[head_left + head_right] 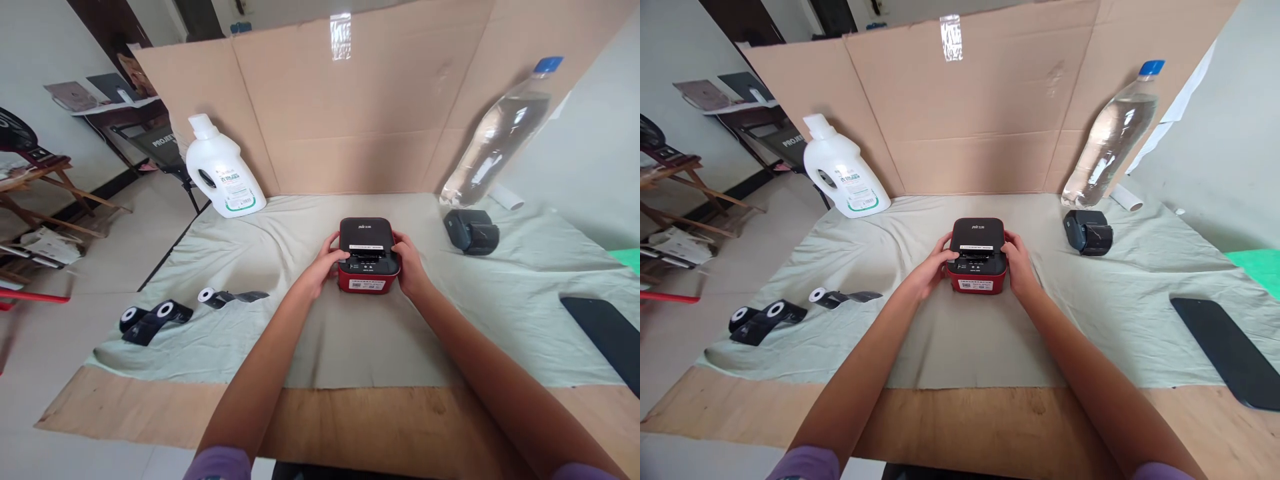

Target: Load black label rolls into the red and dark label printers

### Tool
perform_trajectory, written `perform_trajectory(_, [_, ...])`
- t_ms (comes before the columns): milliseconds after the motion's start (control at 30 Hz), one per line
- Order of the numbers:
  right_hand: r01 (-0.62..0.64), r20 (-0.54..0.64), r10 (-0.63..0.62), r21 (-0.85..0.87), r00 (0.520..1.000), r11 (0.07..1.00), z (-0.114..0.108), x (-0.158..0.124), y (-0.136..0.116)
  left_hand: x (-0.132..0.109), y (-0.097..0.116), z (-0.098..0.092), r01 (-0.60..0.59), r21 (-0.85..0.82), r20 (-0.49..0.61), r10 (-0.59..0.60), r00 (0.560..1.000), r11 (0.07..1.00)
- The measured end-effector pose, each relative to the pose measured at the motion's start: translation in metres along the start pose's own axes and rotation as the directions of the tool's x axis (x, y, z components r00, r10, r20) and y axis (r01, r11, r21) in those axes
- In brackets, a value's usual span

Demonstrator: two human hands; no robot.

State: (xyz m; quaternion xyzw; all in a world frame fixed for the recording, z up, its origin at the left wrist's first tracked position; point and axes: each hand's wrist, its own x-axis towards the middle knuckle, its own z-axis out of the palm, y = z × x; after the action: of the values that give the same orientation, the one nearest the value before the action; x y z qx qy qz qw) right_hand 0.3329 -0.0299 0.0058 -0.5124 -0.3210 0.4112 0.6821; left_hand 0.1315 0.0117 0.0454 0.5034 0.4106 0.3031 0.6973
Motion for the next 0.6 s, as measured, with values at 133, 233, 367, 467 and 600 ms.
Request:
perform_trajectory(133, [-0.029,0.003,0.029,0.029,1.000,0.999,0.003,-0.002,-0.001,0.000,0.000,-0.006,-0.031,-0.047,-0.012,0.030,0.999,0.998])
perform_trajectory(233, [-0.044,0.005,0.044,0.041,0.999,0.998,0.003,-0.002,-0.003,0.005,0.001,-0.008,-0.019,-0.061,-0.042,0.016,0.999,0.998])
perform_trajectory(367, [-0.054,0.027,0.052,0.069,0.998,0.996,0.001,-0.002,-0.003,0.010,0.001,-0.009,-0.013,-0.012,-0.064,0.012,0.998,1.000])
perform_trajectory(467, [-0.069,0.042,0.066,0.074,0.997,0.995,0.000,-0.003,0.000,0.011,0.000,-0.010,-0.009,0.005,-0.067,0.010,0.998,1.000])
perform_trajectory(600, [-0.048,0.085,0.040,0.086,0.996,0.995,-0.002,-0.005,0.003,0.013,-0.004,-0.010,-0.024,-0.009,-0.078,0.023,0.997,1.000])
